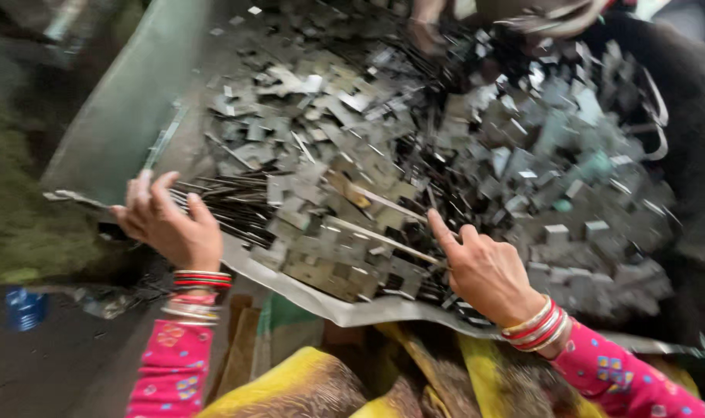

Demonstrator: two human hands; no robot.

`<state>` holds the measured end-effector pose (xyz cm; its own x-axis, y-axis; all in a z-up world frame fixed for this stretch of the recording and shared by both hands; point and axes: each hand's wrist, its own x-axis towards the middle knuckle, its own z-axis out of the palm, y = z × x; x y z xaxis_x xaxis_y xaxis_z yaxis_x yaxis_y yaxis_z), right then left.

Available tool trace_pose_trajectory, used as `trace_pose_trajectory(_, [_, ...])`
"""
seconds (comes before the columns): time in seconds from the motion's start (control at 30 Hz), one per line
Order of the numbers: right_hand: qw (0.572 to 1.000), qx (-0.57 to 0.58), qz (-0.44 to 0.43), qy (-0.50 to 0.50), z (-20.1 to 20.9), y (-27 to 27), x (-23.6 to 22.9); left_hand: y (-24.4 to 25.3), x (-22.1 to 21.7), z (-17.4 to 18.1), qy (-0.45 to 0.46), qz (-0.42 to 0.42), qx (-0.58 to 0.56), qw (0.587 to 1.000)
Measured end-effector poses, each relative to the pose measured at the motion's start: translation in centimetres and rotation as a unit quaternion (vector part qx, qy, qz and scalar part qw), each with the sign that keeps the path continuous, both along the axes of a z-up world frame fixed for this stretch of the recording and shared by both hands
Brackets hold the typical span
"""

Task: The person sits on the floor with a large metal bin on their lap, picking up metal hinge plates and rods from the pile. They insert the rods into the plates to assemble the hinges and then toss the completed units into a pile to the right.

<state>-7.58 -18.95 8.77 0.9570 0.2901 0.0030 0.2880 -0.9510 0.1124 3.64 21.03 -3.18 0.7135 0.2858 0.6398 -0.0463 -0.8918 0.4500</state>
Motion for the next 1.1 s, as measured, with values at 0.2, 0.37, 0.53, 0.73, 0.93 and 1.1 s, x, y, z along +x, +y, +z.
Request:
trace_pose_trajectory(0.2, [0.973, 0.177, -0.144, -0.047, 0.7, -3.1, -4.4, 2.5, -0.2, -2.4, 0.009, -0.048, 0.077, 0.996])
trace_pose_trajectory(0.37, [0.930, 0.189, -0.211, -0.235, 1.2, -10.0, -7.1, 4.3, -0.1, -5.4, 0.032, -0.053, 0.121, 0.991])
trace_pose_trajectory(0.53, [0.873, 0.139, -0.371, -0.284, 1.2, -17.3, -10.2, 5.2, -0.3, -7.3, 0.070, -0.072, 0.096, 0.990])
trace_pose_trajectory(0.73, [0.872, -0.053, -0.419, -0.249, -1.5, -21.3, -12.3, 5.1, -0.5, -8.9, 0.070, -0.071, 0.153, 0.983])
trace_pose_trajectory(0.93, [0.884, 0.003, -0.392, -0.253, -4.9, -21.3, -12.8, 5.3, -0.3, -9.7, 0.070, -0.079, 0.191, 0.976])
trace_pose_trajectory(1.1, [0.883, 0.074, -0.378, -0.270, -6.2, -21.5, -13.3, 6.1, -1.1, -8.7, 0.077, -0.128, 0.180, 0.972])
